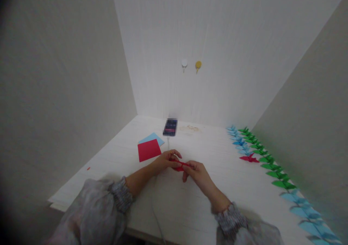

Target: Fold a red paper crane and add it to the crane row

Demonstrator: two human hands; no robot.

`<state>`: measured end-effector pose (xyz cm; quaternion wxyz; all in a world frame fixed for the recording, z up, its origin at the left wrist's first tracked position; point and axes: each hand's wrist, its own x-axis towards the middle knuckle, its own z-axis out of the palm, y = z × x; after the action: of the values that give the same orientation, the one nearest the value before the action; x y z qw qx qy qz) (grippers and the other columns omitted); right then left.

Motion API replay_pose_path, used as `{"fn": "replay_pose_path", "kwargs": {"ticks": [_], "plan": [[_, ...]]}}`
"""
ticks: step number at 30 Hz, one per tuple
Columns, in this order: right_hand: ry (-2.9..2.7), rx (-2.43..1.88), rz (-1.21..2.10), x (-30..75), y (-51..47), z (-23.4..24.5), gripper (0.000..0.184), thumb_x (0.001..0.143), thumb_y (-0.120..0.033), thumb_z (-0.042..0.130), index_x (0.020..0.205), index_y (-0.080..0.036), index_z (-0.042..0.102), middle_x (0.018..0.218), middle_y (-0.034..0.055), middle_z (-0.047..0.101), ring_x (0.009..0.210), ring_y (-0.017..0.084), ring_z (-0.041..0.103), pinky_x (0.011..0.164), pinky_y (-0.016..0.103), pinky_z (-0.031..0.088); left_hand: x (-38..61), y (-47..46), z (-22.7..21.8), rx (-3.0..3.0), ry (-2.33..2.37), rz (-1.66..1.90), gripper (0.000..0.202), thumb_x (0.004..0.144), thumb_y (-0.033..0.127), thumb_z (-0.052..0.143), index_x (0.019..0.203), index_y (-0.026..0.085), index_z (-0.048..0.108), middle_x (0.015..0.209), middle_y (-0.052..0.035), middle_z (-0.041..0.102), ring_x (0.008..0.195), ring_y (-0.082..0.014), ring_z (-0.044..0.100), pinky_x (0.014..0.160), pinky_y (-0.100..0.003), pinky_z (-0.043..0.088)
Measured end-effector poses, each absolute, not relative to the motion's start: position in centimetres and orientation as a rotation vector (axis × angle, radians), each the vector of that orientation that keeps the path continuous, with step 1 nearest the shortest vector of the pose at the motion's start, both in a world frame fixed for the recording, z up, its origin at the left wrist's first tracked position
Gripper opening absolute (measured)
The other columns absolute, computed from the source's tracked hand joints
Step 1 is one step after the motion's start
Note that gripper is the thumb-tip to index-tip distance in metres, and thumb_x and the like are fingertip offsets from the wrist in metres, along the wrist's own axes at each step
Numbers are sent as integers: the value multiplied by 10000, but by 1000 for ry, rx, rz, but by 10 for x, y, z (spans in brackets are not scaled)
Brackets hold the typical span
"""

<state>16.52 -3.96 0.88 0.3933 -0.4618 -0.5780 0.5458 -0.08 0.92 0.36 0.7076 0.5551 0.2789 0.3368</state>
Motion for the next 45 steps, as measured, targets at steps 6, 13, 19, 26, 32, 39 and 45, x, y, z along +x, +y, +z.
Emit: {"fn": "replay_pose_path", "kwargs": {"ticks": [6,13,19,26,32,39,45], "plan": [[-1255,-1012,1270,160,-34,11,308,645,-341,626,889,-187,519,715,23,617,664,154,579,657,298,426,3,10,7,1073,726,1075,322,556,269,688,814,132,553,701,-21,627,631,-107,571,619,-229,418],[-1499,-1236,809,155,-36,8,175,721,-352,534,730,-179,563,659,21,563,621,147,501,600,268,401,11,0,10,1059,671,1011,245,551,230,689,745,127,581,675,-4,614,633,-99,539,660,-236,382],[-1529,-1250,659,151,-39,14,180,753,-344,484,721,-187,566,656,24,557,634,156,497,608,261,392,13,0,7,1126,665,971,197,576,238,668,710,131,570,652,13,584,620,-87,508,649,-225,361],[-1578,-1271,582,148,-41,18,177,778,-326,454,736,-189,558,689,28,579,676,164,522,643,270,398,12,-1,6,1208,692,970,192,599,270,651,708,137,566,687,6,588,666,-104,520,700,-248,362],[-1576,-1313,553,150,-41,16,170,784,-335,446,762,-189,531,709,42,613,649,170,560,564,254,401,12,-1,14,1289,807,1043,242,612,293,637,786,142,559,740,-3,554,631,-85,490,635,-221,373],[-1673,-1382,575,153,-38,13,191,759,-336,460,787,-181,568,673,33,590,559,148,520,420,222,330,11,1,10,1338,796,1050,291,616,302,633,852,146,560,681,5,535,577,-75,453,567,-202,362],[-1620,-1238,852,151,-39,13,238,771,-355,446,781,-171,597,697,31,594,627,146,506,540,240,378,8,-1,14,1311,735,985,222,622,332,620,702,126,597,611,-1,547,548,-79,446,545,-206,359]]}}
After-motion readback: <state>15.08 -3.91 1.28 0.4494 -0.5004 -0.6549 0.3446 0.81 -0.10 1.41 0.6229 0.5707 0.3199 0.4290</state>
